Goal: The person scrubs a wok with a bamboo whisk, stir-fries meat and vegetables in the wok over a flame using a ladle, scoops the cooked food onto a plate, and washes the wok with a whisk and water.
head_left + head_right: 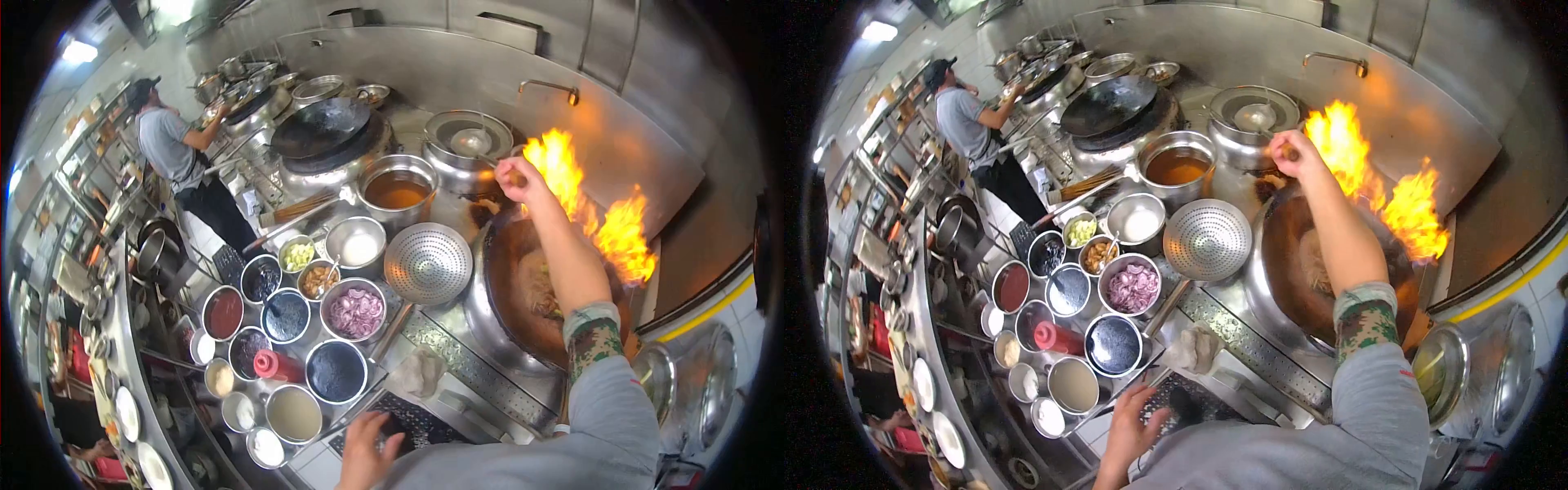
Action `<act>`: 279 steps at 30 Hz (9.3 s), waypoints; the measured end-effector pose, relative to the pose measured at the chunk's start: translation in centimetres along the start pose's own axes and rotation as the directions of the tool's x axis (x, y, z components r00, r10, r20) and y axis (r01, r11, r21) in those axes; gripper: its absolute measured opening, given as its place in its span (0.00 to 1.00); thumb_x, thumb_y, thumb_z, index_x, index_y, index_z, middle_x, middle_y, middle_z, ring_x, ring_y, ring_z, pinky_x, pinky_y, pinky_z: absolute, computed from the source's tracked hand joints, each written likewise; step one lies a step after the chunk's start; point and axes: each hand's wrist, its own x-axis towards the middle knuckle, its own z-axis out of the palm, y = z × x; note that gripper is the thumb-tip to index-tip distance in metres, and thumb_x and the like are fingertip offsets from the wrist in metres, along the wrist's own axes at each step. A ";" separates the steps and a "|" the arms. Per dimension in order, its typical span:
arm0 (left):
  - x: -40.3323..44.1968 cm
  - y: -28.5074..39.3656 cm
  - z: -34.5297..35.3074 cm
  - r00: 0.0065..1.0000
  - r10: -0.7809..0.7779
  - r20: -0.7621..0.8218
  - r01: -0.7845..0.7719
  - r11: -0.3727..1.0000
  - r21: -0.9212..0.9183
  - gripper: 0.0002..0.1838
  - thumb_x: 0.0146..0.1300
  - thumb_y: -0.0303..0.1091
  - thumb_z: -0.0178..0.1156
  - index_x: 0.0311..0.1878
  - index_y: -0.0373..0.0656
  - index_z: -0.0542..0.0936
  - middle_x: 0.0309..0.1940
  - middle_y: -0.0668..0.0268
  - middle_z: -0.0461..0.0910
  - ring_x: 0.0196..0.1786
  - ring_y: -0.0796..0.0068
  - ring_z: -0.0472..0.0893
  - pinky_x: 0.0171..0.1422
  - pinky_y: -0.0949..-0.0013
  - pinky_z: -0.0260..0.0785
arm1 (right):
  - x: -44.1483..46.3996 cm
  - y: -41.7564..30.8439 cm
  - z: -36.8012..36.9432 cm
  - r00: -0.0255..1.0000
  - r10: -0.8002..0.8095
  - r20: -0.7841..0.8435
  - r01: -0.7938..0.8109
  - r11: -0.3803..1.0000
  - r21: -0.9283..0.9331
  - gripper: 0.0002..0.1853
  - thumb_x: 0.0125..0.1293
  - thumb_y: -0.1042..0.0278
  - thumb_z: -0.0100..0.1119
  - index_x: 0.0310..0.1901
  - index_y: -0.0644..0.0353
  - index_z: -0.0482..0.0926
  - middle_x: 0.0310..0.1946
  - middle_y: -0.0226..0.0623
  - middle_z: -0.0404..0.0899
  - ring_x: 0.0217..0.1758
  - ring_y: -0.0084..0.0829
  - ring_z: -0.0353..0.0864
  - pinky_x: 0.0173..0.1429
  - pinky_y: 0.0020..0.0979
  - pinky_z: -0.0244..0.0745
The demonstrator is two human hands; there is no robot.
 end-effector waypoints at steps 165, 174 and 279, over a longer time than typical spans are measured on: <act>3.1 -5.4 -7.6 0.958 0.265 0.110 -0.274 0.959 0.071 0.20 0.63 0.31 0.68 0.58 0.37 0.82 0.58 0.52 0.83 0.61 0.51 0.81 0.66 0.56 0.74 | -48.2 23.2 11.3 0.814 -0.279 -0.510 0.132 0.943 -0.306 0.31 0.66 0.78 0.53 0.70 0.50 0.64 0.26 0.29 0.71 0.16 0.18 0.69 0.12 0.26 0.68; 4.6 4.9 1.2 0.820 0.501 0.276 -0.509 0.859 -0.047 0.20 0.60 0.27 0.69 0.56 0.35 0.83 0.57 0.50 0.83 0.60 0.48 0.82 0.65 0.55 0.74 | -51.7 19.5 5.2 0.779 -0.281 -0.561 -0.303 0.615 -0.728 0.28 0.69 0.75 0.55 0.71 0.53 0.65 0.31 0.30 0.73 0.22 0.22 0.72 0.27 0.28 0.70; 10.0 -5.0 11.7 0.642 -0.021 0.767 0.758 -0.135 -0.638 0.33 0.72 0.54 0.60 0.73 0.47 0.67 0.63 0.55 0.76 0.64 0.53 0.79 0.63 0.47 0.74 | -53.4 22.2 4.1 0.646 -0.489 -0.587 -0.421 0.412 -0.808 0.34 0.68 0.66 0.59 0.74 0.57 0.61 0.34 0.40 0.80 0.28 0.27 0.80 0.33 0.35 0.75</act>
